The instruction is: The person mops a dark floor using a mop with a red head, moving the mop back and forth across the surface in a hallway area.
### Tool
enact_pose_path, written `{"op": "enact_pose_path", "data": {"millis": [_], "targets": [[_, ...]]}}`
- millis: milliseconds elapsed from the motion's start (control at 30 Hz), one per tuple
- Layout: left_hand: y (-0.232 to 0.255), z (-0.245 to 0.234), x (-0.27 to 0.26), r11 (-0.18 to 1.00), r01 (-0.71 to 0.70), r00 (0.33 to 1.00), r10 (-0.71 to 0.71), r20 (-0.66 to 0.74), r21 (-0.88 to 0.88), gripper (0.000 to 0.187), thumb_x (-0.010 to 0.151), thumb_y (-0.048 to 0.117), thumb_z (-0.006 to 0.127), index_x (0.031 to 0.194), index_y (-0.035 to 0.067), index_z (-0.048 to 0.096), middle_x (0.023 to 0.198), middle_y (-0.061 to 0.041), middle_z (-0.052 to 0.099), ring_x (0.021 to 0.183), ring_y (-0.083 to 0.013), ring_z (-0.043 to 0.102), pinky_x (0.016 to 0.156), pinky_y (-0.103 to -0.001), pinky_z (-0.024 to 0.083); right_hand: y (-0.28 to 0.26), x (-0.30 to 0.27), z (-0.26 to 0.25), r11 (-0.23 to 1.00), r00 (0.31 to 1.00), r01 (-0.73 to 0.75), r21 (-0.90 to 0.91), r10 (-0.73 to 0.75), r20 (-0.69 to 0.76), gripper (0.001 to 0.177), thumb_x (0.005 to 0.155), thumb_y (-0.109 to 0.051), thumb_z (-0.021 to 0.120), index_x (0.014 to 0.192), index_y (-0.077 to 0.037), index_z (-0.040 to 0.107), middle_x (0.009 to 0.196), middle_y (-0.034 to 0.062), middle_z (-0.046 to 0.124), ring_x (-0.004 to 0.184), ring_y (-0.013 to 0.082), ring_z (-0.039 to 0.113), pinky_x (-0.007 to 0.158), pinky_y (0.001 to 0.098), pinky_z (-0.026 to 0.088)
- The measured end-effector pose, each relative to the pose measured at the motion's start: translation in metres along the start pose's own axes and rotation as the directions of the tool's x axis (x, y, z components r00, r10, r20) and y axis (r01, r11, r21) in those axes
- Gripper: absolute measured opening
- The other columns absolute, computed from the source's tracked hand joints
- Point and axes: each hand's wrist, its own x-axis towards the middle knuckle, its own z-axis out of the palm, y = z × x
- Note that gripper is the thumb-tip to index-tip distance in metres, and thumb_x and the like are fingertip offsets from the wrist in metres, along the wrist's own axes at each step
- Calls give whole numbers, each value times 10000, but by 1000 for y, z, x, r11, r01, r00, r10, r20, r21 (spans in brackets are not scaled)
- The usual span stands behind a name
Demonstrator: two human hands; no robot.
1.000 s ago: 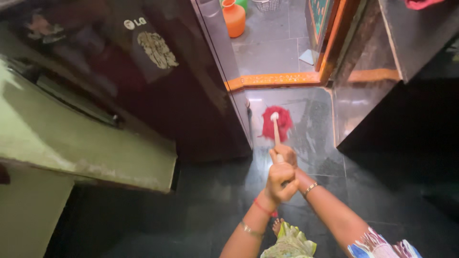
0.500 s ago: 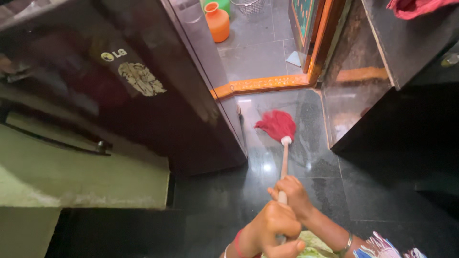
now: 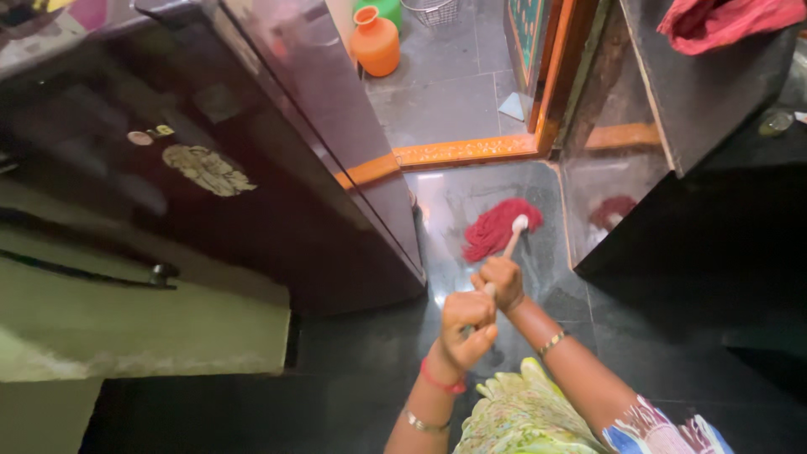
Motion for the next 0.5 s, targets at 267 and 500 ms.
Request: {"op": "enact_pose_path", "data": {"millis": [267,500], "targets": [[-78,55,-42,973,170,985,-169,-21,157,246,756,95,628,633,14,431,621,-125,465,560,-298,469,558,-395,366,69,-55,-33,943,857,-321,-89,329,397,300,745,-224,788,669,-87,532,670,109,594,733,383,584,663,486,463],[42,30,-2,983,178,959,-164,231,-40,303,806,196,631,615,40,455,594,-94,480,546,-270,489,571,-389,360,-47,-50,-75,915,897,-400,49,380,227,338,818,-197,782,660,-85,505,623,119,542,613,352,573,579,464,441]]}}
